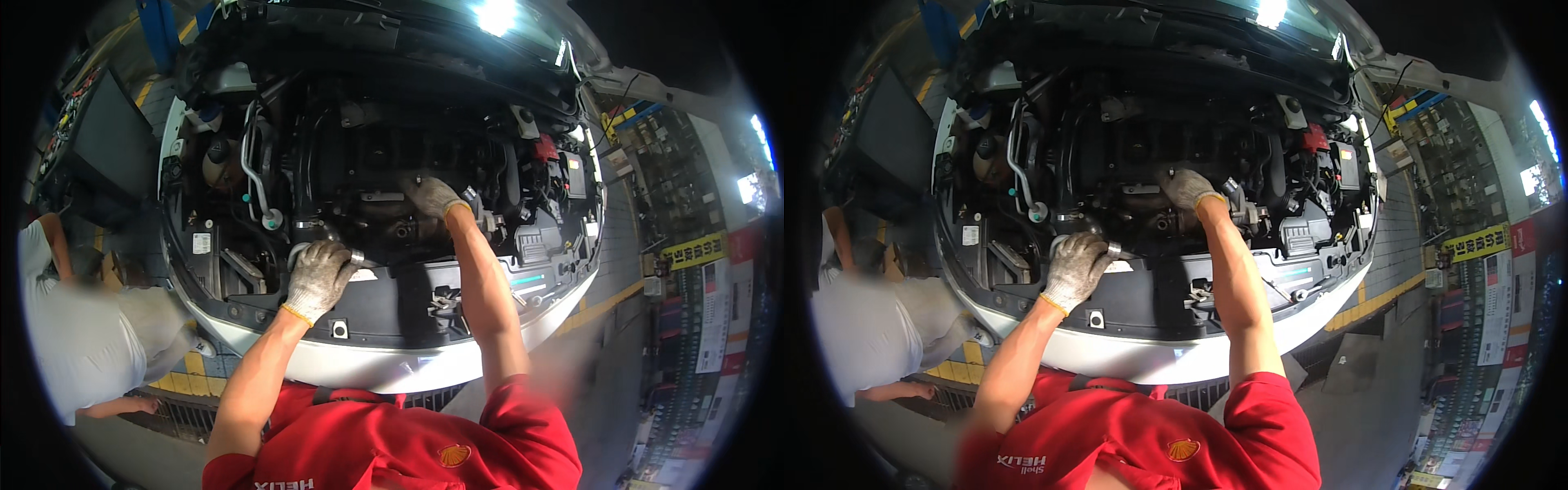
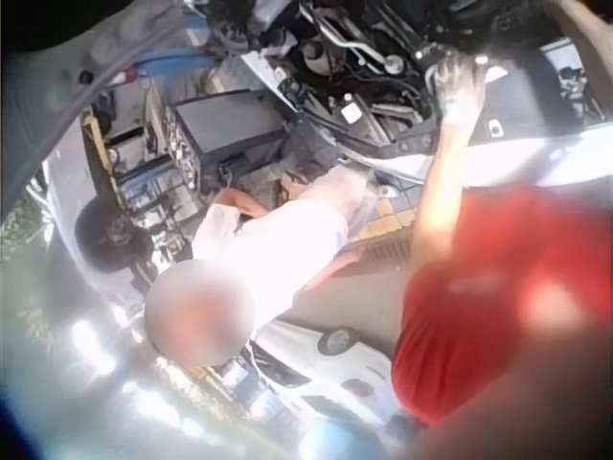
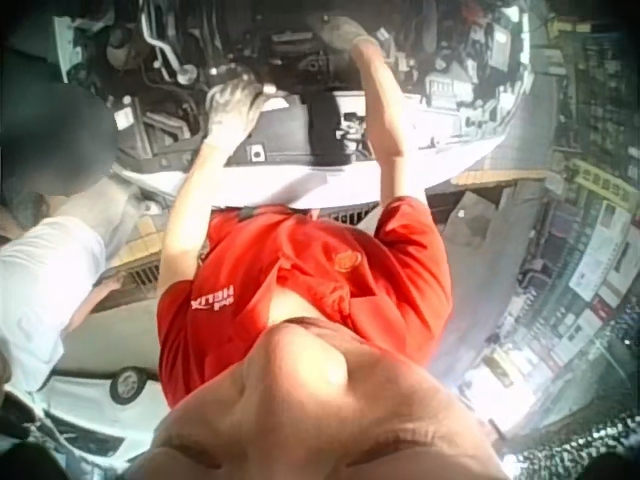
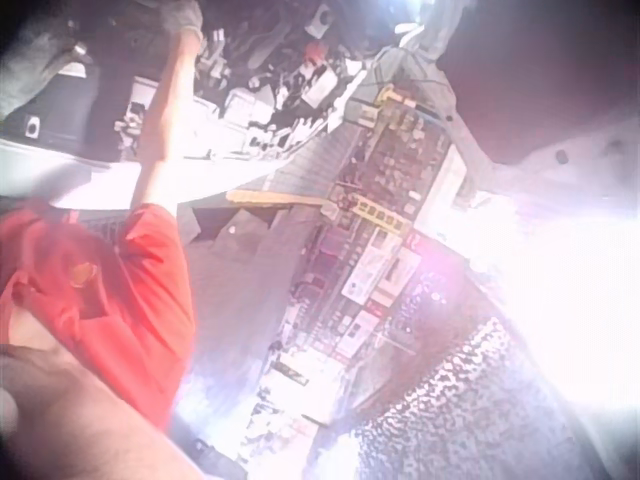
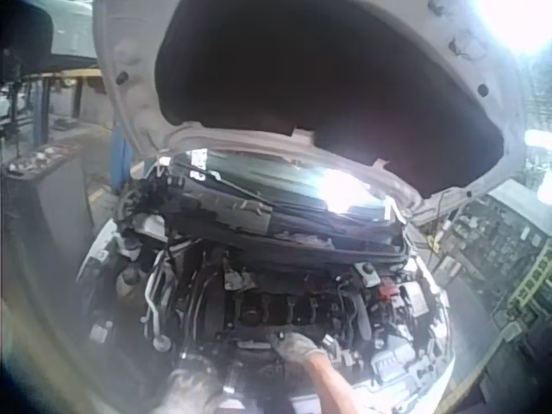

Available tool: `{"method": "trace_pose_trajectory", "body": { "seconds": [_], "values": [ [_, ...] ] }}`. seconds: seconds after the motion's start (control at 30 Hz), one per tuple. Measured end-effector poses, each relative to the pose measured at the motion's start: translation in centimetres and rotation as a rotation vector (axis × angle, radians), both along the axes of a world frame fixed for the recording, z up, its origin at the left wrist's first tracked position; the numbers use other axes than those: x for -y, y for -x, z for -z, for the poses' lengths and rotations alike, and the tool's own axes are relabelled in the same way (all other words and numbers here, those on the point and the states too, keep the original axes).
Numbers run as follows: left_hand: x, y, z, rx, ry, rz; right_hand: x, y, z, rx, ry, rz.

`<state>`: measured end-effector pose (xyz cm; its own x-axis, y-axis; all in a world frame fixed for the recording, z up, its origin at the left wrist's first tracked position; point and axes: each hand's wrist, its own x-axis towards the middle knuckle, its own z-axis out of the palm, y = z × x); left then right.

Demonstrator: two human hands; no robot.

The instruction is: The person works on a car engine with the hood open, using a wrench to tighten or loosen bolts on engine components. Another person stands nearby observing the process.

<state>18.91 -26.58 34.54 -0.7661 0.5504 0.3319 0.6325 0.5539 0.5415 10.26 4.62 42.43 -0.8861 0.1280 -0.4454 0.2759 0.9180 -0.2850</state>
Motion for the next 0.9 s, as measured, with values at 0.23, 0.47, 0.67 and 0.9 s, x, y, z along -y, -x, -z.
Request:
{"method": "trace_pose_trajectory", "body": {
  "seconds": [0.23,0.47,0.67,0.9],
  "values": [
    [0.8,-0.4,0.3,0.095,0.077,-0.023,0.6,0.9,1.7,-0.009,0.055,0.069],
    [0.9,-0.1,0.5,0.15,0.111,-0.007,0.5,3.2,1.9,0.107,0.08,0.001],
    [1.0,-0.1,0.0,0.127,0.065,0.001,-0.4,0.0,5.2,-0.07,0.126,0.18],
    [-4.9,3.8,-2.3,0.414,0.057,0.019,2.4,-14.4,8.2,-0.568,0.053,-0.148]
  ]
}}
